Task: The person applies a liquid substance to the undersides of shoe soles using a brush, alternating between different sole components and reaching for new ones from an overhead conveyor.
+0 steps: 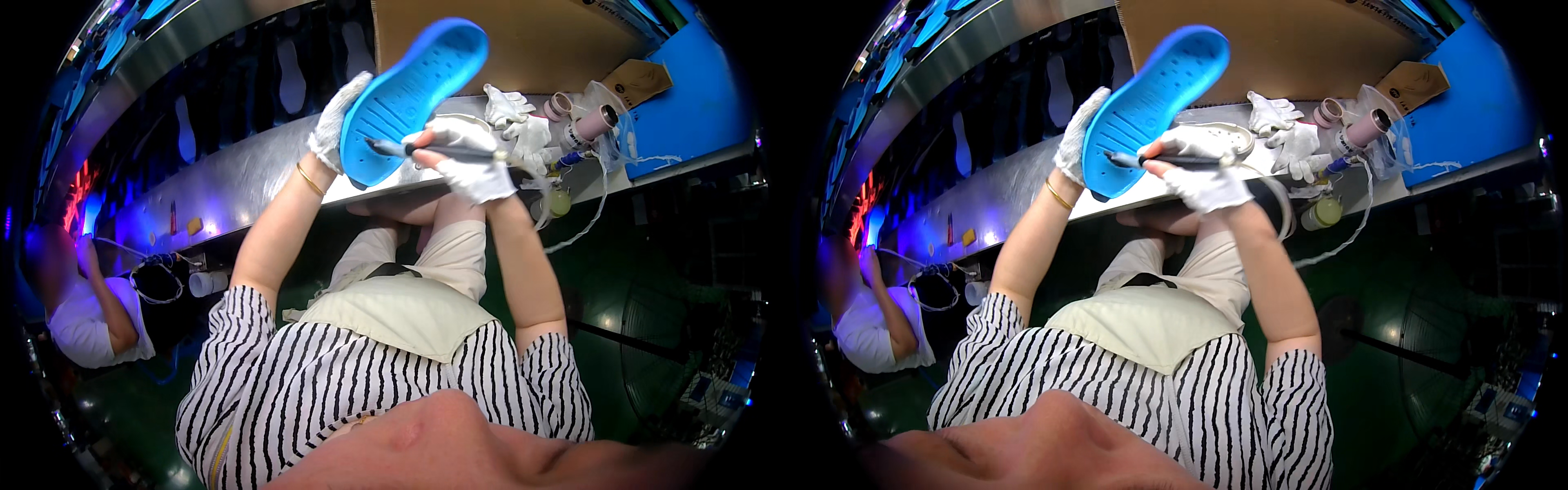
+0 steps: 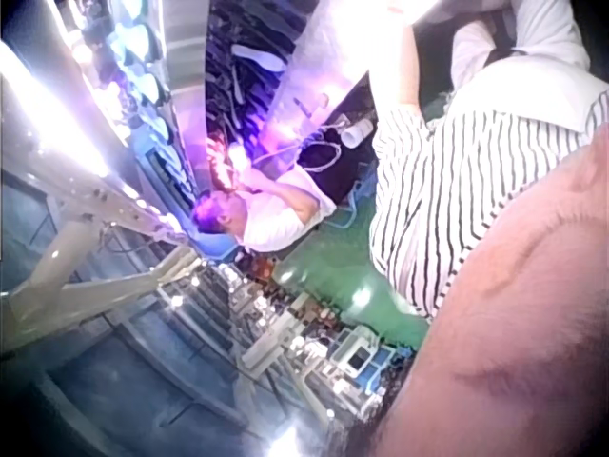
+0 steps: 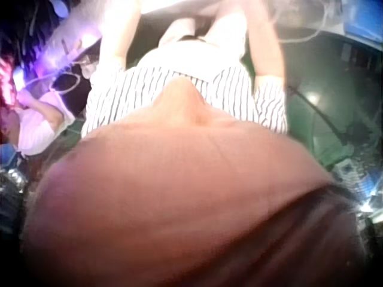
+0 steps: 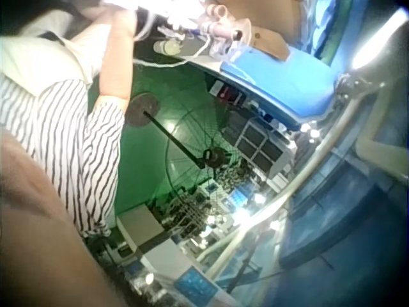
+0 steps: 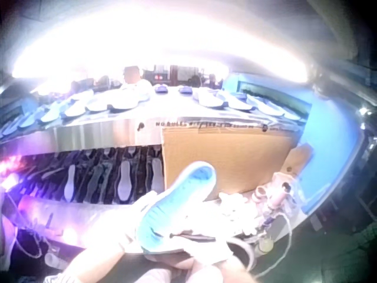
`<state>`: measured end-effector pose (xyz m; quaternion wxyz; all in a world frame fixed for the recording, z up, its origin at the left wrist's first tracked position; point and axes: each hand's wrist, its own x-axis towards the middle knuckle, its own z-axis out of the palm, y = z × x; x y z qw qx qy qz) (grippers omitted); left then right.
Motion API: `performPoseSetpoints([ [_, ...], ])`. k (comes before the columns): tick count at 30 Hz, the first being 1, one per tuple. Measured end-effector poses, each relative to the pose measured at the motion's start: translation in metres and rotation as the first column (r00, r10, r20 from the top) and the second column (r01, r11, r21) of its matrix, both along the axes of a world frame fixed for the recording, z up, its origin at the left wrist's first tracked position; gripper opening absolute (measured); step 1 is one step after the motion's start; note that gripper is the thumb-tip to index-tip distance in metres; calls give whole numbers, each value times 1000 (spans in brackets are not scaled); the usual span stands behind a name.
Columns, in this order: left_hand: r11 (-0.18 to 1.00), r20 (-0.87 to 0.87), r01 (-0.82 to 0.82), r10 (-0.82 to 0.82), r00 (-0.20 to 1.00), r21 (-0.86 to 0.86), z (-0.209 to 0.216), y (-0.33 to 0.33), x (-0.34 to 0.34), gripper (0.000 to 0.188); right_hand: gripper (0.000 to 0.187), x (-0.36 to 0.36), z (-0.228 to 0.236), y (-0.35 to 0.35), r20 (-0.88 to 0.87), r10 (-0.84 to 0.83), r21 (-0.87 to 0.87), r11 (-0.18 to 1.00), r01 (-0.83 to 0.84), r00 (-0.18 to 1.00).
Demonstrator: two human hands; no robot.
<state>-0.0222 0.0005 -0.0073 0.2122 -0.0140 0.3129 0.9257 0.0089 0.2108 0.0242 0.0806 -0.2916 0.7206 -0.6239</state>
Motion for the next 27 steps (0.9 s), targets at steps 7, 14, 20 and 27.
performPoseSetpoints([
  [7, 966, -55, 8, 6, 998, 259, -8, 17, 24, 70, 12, 33, -8, -12, 298, 149, -97, 987, -125, 943],
  [14, 963, -9, -108, 113, 994, 247, -29, 24, 29, 64, 14, 18, -18, -32, -385, -241, -179, 966, 184, 891],
  [20, 960, -23, -108, 118, 993, 256, -25, 26, 33, 60, 7, 16, 4, -22, 76, -173, -284, 940, 188, 982],
  [27, 956, 13, -179, 181, 983, 233, -20, 35, 38, 52, 8, -8, 4, -35, -171, -344, -392, 884, 257, 923],
])
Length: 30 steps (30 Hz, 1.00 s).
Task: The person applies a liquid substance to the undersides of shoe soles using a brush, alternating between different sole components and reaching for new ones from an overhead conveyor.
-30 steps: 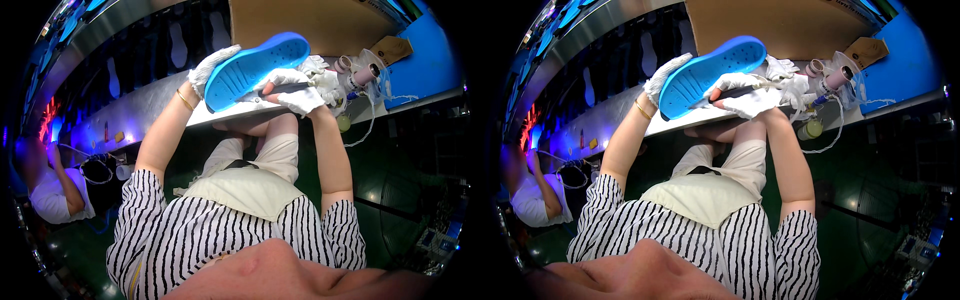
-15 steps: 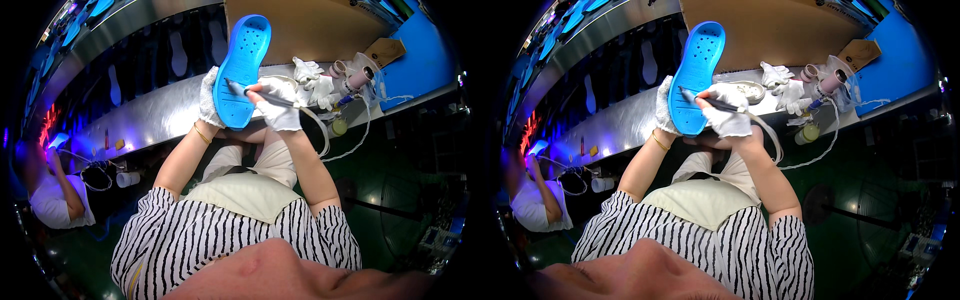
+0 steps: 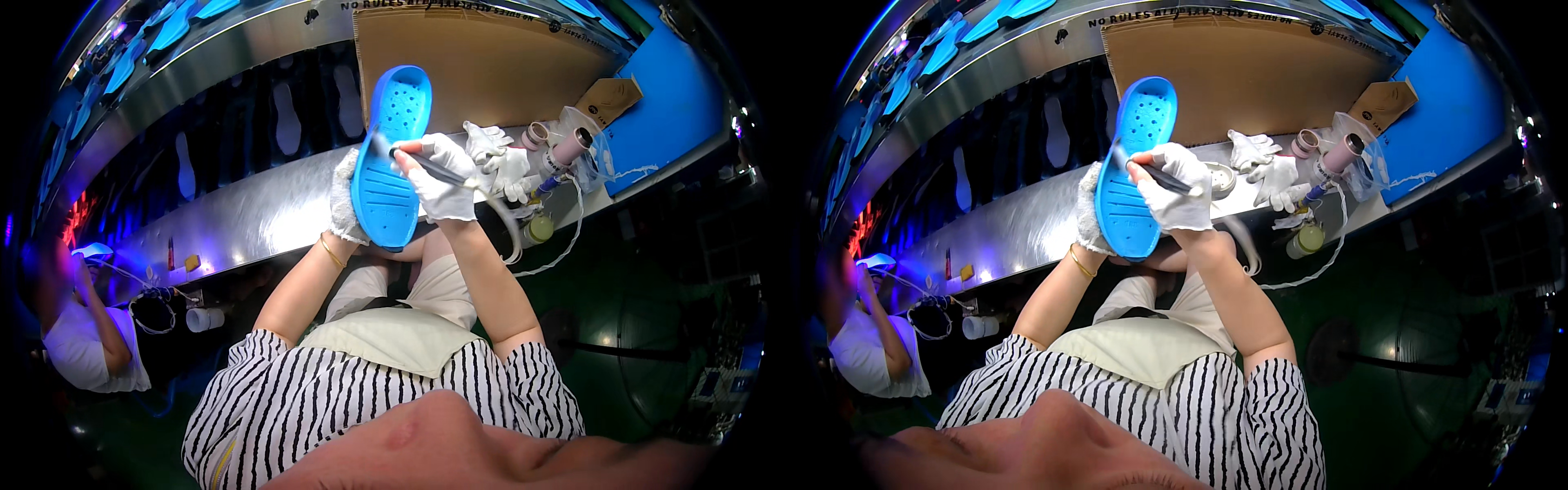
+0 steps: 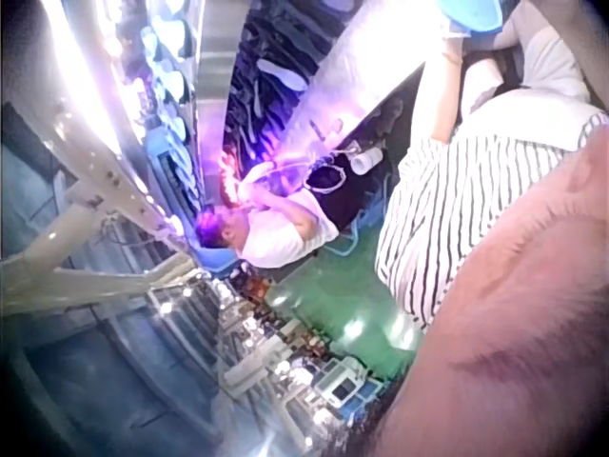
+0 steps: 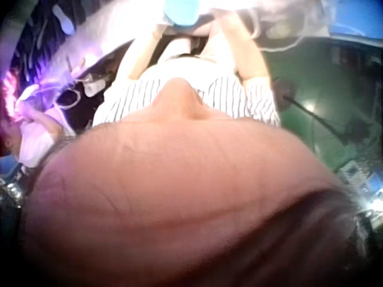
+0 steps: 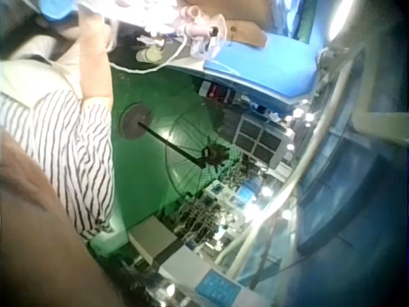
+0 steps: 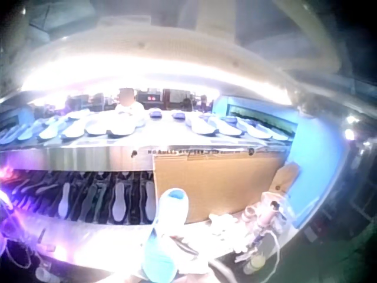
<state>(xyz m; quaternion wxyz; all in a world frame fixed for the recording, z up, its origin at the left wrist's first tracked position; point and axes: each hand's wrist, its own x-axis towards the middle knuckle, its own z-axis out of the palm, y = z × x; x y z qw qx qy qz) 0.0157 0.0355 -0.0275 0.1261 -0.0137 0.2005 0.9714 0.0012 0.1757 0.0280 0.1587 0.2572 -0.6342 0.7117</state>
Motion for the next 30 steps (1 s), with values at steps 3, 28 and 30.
performPoseSetpoints([
  [3, 991, -101, 106, -99, 990, 76, 17, -6, 4, 58, 8, -18, 3, 18, 230, 55, -84, 996, -36, 972],
  [28, 973, -526, 0, -125, 841, -231, 149, -45, -73, 74, 21, 9, 64, 81, -325, 24, 395, 912, 112, 945],
  [30, 974, -534, 65, -174, 827, -217, 194, -47, -119, 75, 21, 7, 57, 85, -299, -28, 281, 953, 116, 954],
])
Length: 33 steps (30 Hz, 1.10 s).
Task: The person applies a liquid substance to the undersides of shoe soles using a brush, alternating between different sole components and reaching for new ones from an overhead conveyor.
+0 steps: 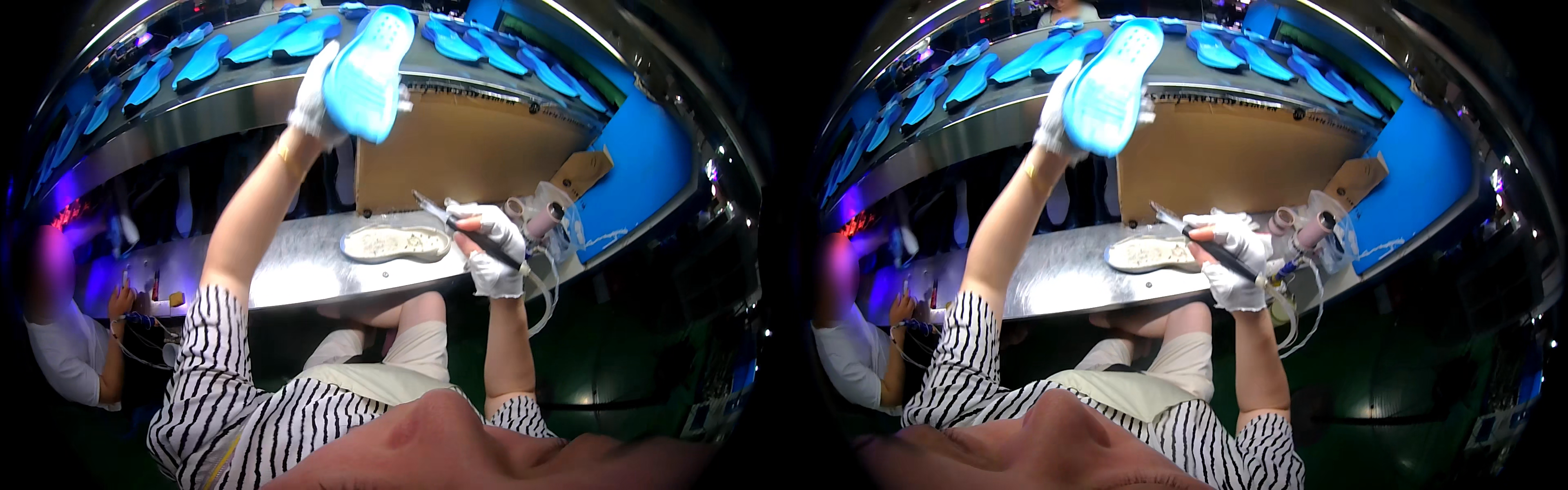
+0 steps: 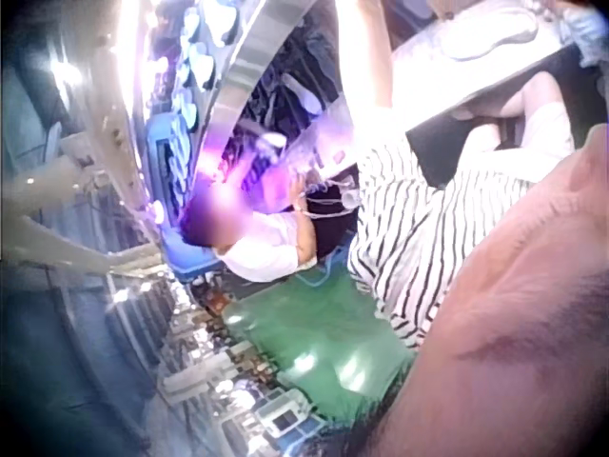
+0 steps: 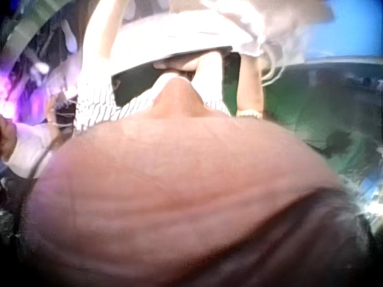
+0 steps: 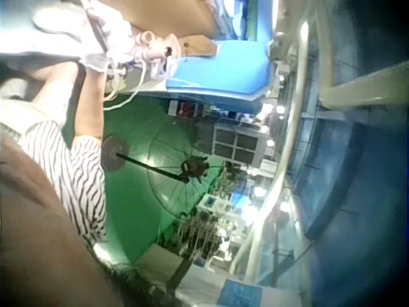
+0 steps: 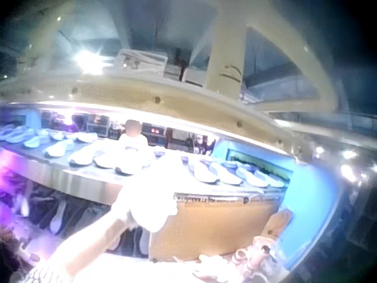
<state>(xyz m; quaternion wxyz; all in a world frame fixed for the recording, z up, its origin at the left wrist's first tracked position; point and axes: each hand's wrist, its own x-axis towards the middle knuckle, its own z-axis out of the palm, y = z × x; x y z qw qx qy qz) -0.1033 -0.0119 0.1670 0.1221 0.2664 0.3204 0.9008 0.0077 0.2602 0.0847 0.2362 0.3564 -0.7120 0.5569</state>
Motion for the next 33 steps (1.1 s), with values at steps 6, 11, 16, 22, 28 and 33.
performPoseSetpoints([
  [6, 22, 270, -300, -499, 824, 954, 37, -31, -118, 53, 19, -6, -22, -8, 116, 22, -33, 999, -18, 993],
  [11, -255, -957, -939, 235, 173, -232, 18, -52, -85, 61, 19, -9, -34, -6, 203, 38, -65, 998, -26, 979],
  [16, -736, -858, -634, -466, 218, 239, 34, -130, -69, 64, 20, -9, -40, -27, 334, 151, -145, 984, -108, 930],
  [22, -709, -854, -583, 53, 518, -398, 32, -151, -68, 56, 20, -6, -46, -45, 306, 149, -71, 989, -133, 941],
  [28, -828, -868, -426, 136, 478, -364, 22, -197, -67, 34, 20, 2, -53, -42, 387, 127, -54, 992, -115, 914],
  [33, -859, -929, -412, 170, 330, -304, 19, -213, -55, 36, 20, 5, -56, -42, 399, 115, -87, 992, -87, 910],
])
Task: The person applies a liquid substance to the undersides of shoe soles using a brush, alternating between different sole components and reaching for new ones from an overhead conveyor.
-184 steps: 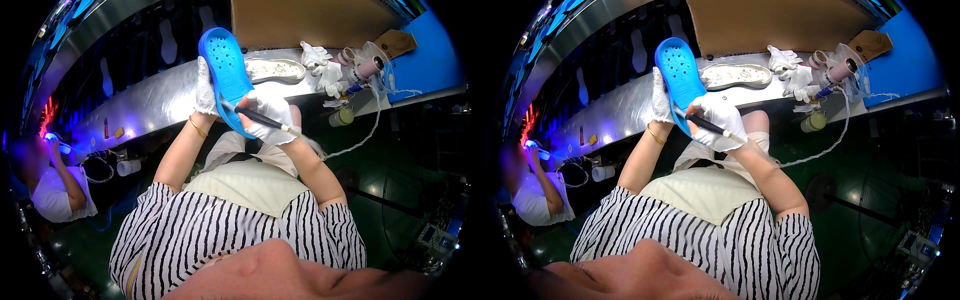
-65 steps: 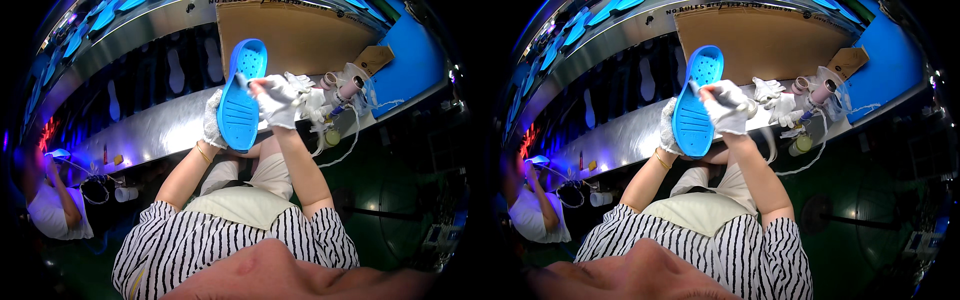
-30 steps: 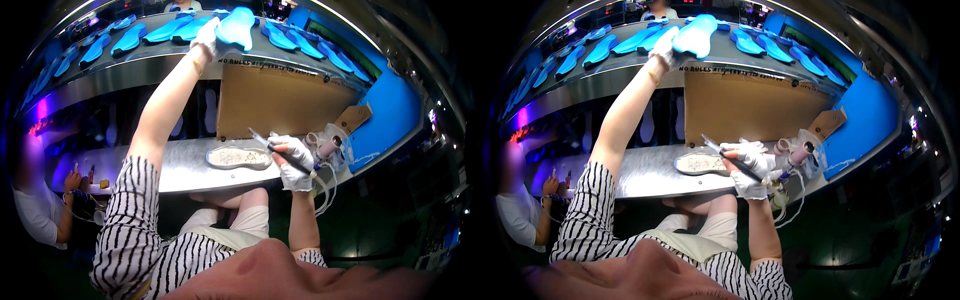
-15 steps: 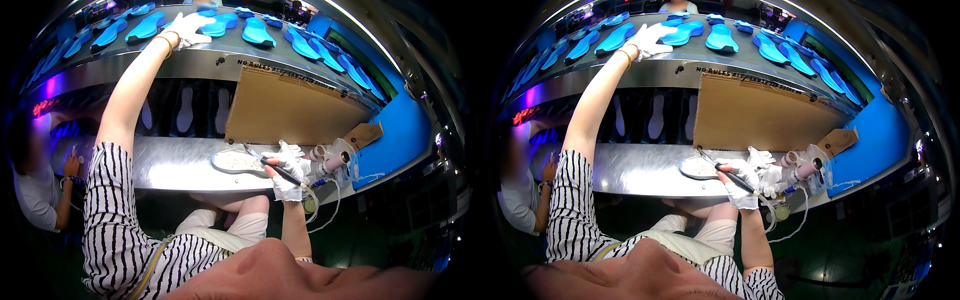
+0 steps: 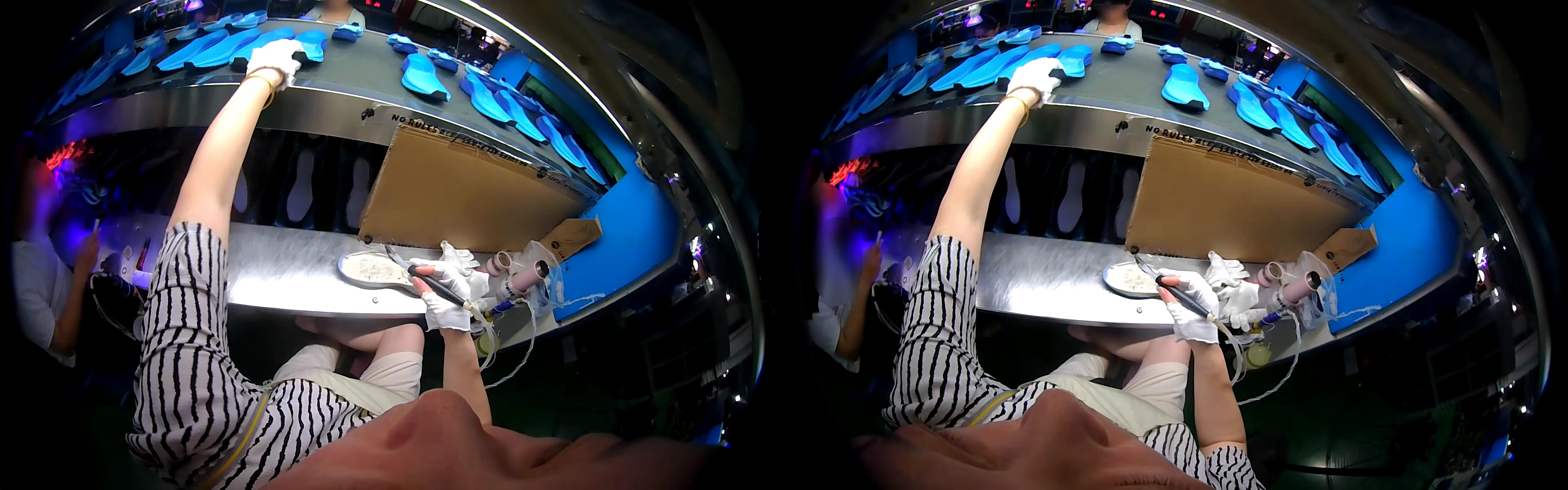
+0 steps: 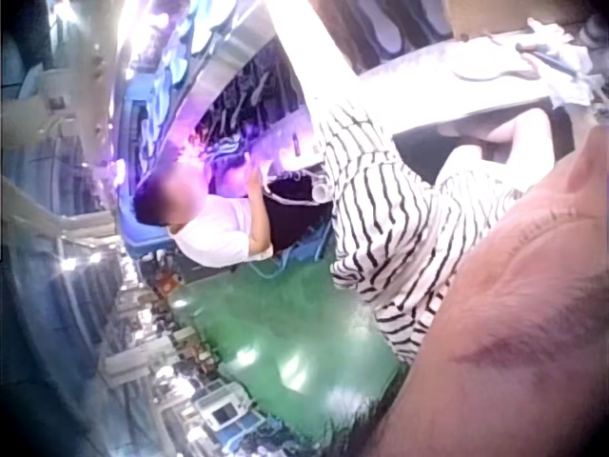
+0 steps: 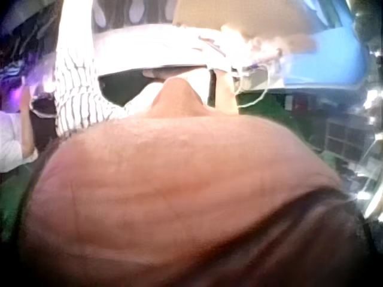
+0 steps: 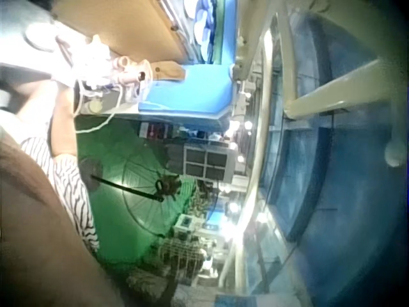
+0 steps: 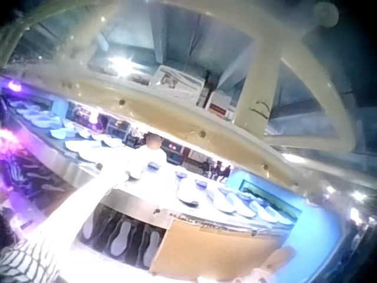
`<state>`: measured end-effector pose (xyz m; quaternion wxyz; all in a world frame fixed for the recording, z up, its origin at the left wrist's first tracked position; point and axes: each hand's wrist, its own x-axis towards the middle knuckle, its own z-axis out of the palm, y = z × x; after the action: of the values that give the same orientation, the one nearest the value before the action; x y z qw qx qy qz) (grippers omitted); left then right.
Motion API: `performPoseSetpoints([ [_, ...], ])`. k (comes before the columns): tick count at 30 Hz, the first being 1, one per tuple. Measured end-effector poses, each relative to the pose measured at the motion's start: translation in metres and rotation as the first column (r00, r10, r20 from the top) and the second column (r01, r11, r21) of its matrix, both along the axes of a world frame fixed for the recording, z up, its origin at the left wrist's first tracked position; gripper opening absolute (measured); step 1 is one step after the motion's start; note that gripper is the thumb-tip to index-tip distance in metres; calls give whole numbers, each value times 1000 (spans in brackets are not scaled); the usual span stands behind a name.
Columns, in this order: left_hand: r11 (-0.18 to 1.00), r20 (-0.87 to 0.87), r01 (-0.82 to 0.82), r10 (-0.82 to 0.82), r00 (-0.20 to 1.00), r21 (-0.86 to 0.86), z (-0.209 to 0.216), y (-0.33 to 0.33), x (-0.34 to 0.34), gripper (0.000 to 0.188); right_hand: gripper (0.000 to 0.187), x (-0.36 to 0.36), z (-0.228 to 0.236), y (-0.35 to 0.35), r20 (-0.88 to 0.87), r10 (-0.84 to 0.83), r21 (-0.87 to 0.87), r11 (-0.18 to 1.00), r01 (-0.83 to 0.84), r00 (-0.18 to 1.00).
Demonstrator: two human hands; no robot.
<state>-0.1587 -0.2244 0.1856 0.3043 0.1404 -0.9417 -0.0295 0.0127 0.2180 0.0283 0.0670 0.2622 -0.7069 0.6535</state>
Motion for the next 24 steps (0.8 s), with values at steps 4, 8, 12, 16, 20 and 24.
performPoseSetpoints([
  [4, 953, -344, 239, -291, 893, -185, -16, 14, 38, 33, 21, 7, -4, 11, -14, -22, 13, 1000, 22, 1000],
  [8, 377, -883, 920, -388, 264, 109, 16, 31, 84, 20, 21, 4, -12, 8, -37, -18, -28, 999, 17, 999],
  [12, -4, -982, 996, -168, 87, 89, 40, 38, 140, 38, 21, 6, -23, 14, 27, -55, -110, 992, 58, 998],
  [16, -340, -859, 918, -512, 3, 206, 20, 78, 191, 30, 17, 18, -29, 8, 34, -74, -105, 991, 78, 997],
  [20, -822, -822, 164, -484, 301, 545, -78, 134, 195, 62, 22, 33, -19, 1, 110, -90, -59, 993, 97, 990],
  [24, -923, -657, 54, -230, 718, 381, -166, 201, 254, 84, 23, 45, -8, -3, 162, 23, -161, 987, 4, 986],
])
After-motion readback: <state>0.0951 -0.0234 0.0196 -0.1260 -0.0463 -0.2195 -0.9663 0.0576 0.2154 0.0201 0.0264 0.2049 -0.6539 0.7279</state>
